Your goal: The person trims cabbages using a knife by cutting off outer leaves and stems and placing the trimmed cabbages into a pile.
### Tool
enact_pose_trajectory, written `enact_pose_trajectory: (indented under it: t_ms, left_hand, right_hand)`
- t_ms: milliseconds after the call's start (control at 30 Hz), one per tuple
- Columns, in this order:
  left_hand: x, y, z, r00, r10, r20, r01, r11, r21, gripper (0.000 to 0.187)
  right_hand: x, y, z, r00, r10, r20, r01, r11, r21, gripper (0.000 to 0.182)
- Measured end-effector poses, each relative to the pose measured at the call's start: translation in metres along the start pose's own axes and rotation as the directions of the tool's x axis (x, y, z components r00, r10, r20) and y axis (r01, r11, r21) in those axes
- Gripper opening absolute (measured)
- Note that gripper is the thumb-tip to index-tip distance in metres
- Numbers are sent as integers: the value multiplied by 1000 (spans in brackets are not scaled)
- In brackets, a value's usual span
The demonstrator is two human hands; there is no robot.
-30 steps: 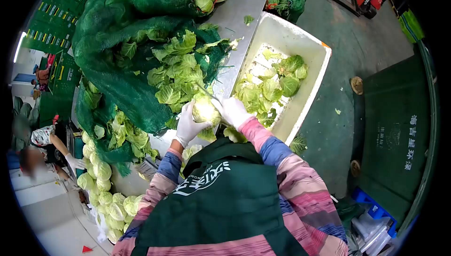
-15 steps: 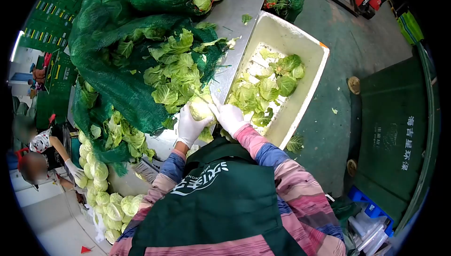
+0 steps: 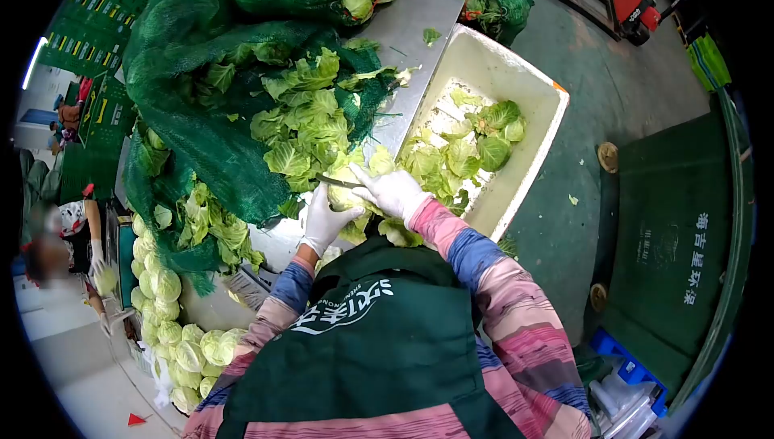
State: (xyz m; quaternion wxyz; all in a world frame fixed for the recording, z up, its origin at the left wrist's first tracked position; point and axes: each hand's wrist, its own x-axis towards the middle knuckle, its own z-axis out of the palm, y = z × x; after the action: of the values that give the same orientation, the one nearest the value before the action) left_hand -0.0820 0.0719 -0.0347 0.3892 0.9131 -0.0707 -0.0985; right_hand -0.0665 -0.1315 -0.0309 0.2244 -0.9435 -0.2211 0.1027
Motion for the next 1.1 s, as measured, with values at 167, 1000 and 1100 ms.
enact_pose_trajectory:
  t_ms: [167, 1000, 1100]
  left_hand:
    - [-2, 0, 2, 1000, 17, -14, -16, 1000, 25, 102]
    - [3, 23, -21, 958, 243, 151, -286, 853, 437, 106]
    - [19, 7, -17, 922, 336, 193, -379, 886, 268, 107]
  right_hand:
    - [8, 3, 4, 999, -22, 30, 24, 999, -48, 60]
    - [5, 9, 42, 882, 471, 25, -381, 679, 628, 52]
    - [4, 6, 35, 899, 435, 43, -362, 686, 632, 51]
